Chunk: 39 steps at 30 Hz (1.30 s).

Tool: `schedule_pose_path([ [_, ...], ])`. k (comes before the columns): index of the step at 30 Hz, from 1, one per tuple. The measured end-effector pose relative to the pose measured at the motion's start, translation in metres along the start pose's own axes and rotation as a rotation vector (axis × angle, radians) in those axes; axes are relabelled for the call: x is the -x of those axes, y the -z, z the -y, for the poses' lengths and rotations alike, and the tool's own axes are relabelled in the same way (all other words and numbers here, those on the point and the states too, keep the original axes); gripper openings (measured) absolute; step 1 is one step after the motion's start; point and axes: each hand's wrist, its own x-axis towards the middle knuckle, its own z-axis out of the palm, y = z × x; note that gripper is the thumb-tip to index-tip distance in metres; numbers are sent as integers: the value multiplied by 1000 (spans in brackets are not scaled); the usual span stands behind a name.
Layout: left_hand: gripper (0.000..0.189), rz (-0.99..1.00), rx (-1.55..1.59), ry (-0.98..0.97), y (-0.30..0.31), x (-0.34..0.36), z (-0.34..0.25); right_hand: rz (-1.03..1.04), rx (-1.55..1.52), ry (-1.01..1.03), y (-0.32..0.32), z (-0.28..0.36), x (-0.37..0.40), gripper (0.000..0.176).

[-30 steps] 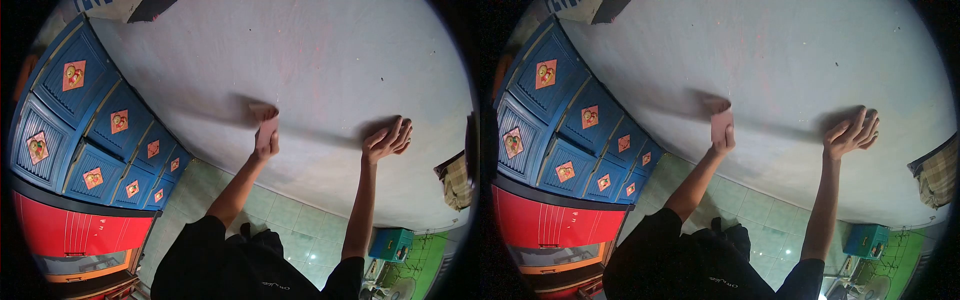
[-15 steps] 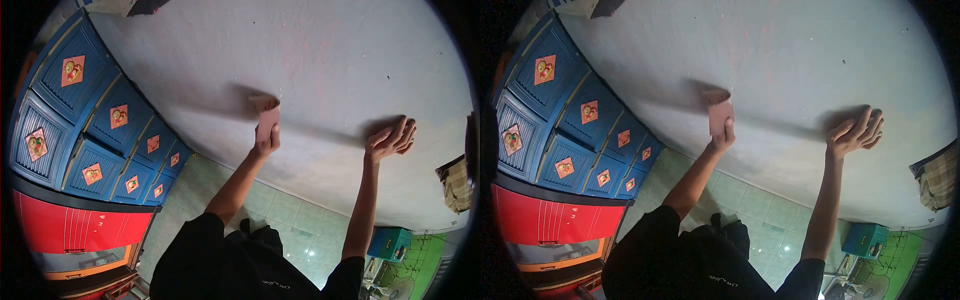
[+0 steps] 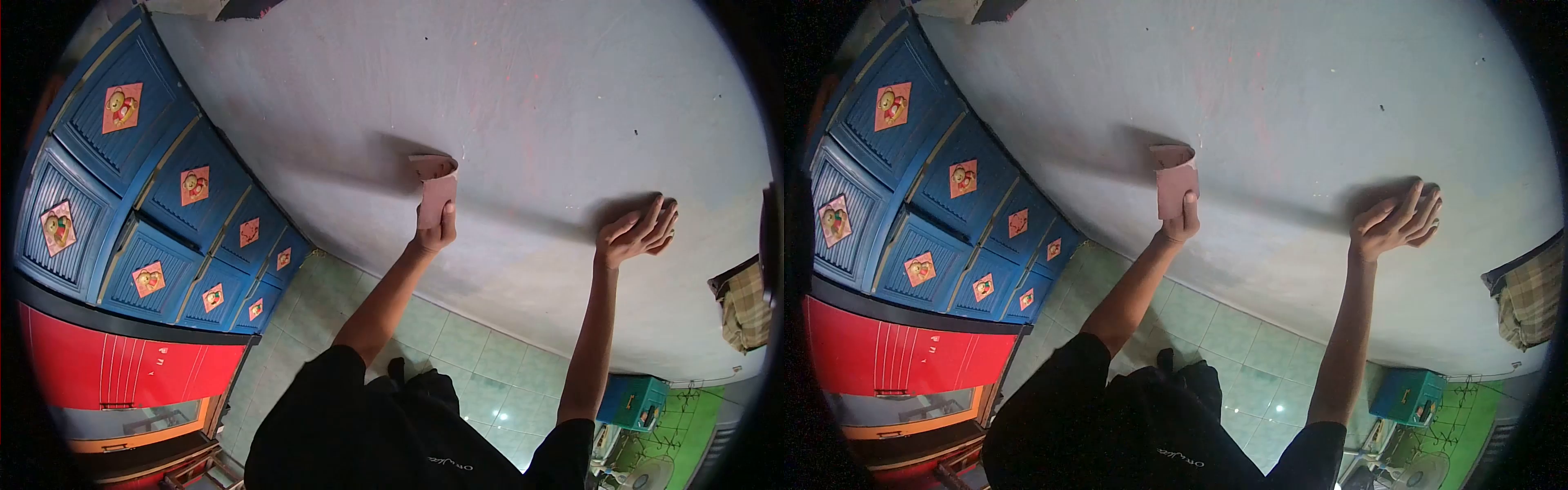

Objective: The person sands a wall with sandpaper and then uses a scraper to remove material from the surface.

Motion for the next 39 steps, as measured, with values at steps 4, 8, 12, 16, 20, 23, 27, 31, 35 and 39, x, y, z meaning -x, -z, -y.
schedule_pose_path([
  [4,29,-38,93,52,-10,-33,6,-21,15,7,0,2,-5,44],
  [8,31,-130,-432,-285,-12,-85,4,-24,17,4,-1,3,-4,44],
  [12,39,-87,-90,-23,-8,-28,-2,-18,21,-10,-1,2,-1,45],
  [16,46,5,285,329,-9,7,-6,-27,-13,-10,-2,1,-2,44],
  [20,45,-71,-478,-263,-24,-71,11,-6,-1,-26,-1,2,-2,44],
  [23,41,-270,-635,-428,-28,-87,17,-13,-4,-21,-2,2,-2,44],
  [27,36,-67,-234,-121,-2,-5,-4,-33,-26,-19,-3,2,-3,44],
  [31,39,67,321,339,1,-17,-15,-18,5,-16,-2,0,-3,44],
  [35,38,-57,-780,-398,-7,-74,24,-15,-1,-21,-1,2,-2,44],
  [39,37,-51,-161,-92,-5,-55,15,-34,28,-9,-1,5,-4,43],
])
